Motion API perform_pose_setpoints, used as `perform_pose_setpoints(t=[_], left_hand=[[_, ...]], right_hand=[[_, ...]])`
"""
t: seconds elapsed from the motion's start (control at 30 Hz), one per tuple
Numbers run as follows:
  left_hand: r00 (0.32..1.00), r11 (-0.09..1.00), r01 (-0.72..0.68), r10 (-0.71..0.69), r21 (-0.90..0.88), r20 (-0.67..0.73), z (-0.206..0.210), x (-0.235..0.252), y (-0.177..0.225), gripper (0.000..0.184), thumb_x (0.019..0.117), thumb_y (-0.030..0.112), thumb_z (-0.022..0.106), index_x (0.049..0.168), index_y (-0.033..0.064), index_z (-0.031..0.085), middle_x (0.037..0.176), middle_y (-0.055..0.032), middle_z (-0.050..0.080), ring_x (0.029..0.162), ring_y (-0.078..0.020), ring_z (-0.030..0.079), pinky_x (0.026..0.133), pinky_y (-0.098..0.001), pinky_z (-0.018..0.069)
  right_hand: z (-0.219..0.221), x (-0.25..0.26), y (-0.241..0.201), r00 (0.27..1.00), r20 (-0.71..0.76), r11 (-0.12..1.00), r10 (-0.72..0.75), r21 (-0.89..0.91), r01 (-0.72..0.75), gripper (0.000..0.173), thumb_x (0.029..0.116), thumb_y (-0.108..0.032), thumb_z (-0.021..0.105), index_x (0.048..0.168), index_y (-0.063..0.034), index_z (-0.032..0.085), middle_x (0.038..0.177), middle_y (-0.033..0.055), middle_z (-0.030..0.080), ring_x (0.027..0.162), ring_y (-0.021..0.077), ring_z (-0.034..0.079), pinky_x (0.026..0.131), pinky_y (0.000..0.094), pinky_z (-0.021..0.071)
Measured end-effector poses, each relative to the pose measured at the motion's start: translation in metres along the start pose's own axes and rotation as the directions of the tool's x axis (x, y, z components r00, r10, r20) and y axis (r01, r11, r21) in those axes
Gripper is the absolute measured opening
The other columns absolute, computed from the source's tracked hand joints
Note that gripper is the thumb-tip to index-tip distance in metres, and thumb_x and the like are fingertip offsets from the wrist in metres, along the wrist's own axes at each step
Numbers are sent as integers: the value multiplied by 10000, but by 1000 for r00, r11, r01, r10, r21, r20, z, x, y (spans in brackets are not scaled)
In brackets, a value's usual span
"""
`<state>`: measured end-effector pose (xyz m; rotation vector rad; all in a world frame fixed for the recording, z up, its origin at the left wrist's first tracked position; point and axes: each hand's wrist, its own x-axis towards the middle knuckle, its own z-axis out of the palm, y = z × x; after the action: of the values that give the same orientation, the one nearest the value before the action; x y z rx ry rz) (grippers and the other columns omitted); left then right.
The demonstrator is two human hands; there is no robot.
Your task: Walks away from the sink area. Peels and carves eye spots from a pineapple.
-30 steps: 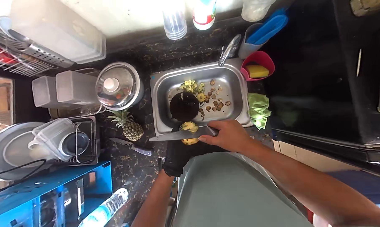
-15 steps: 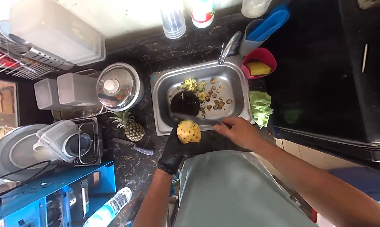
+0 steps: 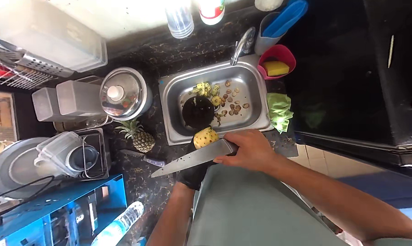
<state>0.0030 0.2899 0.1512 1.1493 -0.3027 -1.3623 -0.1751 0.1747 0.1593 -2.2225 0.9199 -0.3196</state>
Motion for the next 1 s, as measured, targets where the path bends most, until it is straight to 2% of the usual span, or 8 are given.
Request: perform_pose_setpoints(t=[0.13, 0.27, 0.37, 0.67, 0.73, 0.83, 0.9, 1.0], left_hand=[[999, 999, 34, -35, 25, 14, -3, -2, -1, 317, 810, -25, 759, 1109, 65, 703, 1049, -68, 751, 996, -167, 713, 907, -375, 590], [985, 992, 107, -96, 69, -144, 44, -5, 26, 338, 713, -138, 715, 1003, 26, 656, 917, -40, 751, 902, -119, 722, 866, -302, 602], [1000, 996, -22, 21, 85, 3, 6, -8, 0, 398, 832, 9, 760, 1205, 87, 646, 1099, -11, 726, 1038, -109, 687, 936, -321, 573], [999, 946, -40, 32, 321, 30, -8, -6, 1, 339, 769, 17, 830, 1087, 34, 714, 1032, -64, 743, 997, -157, 703, 904, -371, 588], [999, 913, -24, 36, 406, -21, -6, -4, 7, 525, 680, 24, 890, 1156, -7, 670, 1068, -113, 734, 1013, -202, 708, 906, -400, 598], [997, 907, 80, -78, 413, -23, -5, 2, 26, 958, 576, 138, 961, 1398, 16, 483, 1208, -165, 679, 1100, -260, 688, 941, -417, 602], [982, 909, 187, -168, 374, -83, 10, 0, 46, 890, 548, 33, 916, 1342, 1, 516, 1153, -149, 693, 1060, -230, 695, 917, -383, 601], [976, 951, 210, -191, 226, -102, 21, 4, 55, 742, 533, -33, 814, 1215, -54, 523, 1021, -119, 702, 937, -165, 710, 821, -321, 610]], right_hand=[[9, 3, 18, 989, -146, 998, -33, -60, 24, 751, 808, -875, 512, 769, -140, 661, 595, 11, 575, 595, 190, 618, 545, 426, 498], [1, 3, 21, 996, 43, 996, 77, 37, -79, 780, 840, -876, 465, 847, -125, 675, 634, 40, 600, 625, 219, 632, 565, 480, 487], [-1, -1, 9, 1000, 18, 999, 23, 39, -24, 748, 820, -881, 492, 808, -152, 661, 602, 4, 571, 595, 179, 611, 541, 439, 482], [-6, 7, 9, 997, 61, 998, 53, 38, -55, 748, 822, -889, 474, 813, -166, 665, 621, -5, 587, 618, 169, 620, 552, 443, 478], [-7, 11, 22, 992, 86, 994, 97, 45, -101, 734, 815, -876, 502, 809, -161, 666, 619, 13, 592, 617, 199, 629, 547, 479, 483], [-11, 21, 71, 853, 295, 892, 429, 9, -452, 733, 866, -829, 514, 936, -127, 712, 750, 115, 660, 749, 331, 666, 668, 626, 513], [-9, 22, 96, 736, 339, 792, 586, -48, -609, 776, 850, -866, 480, 897, -120, 692, 777, 123, 642, 781, 336, 641, 696, 629, 487], [-15, 18, 83, 714, 387, 771, 583, 11, -636, 790, 864, -854, 478, 896, -91, 681, 786, 116, 630, 781, 316, 626, 699, 604, 480]])
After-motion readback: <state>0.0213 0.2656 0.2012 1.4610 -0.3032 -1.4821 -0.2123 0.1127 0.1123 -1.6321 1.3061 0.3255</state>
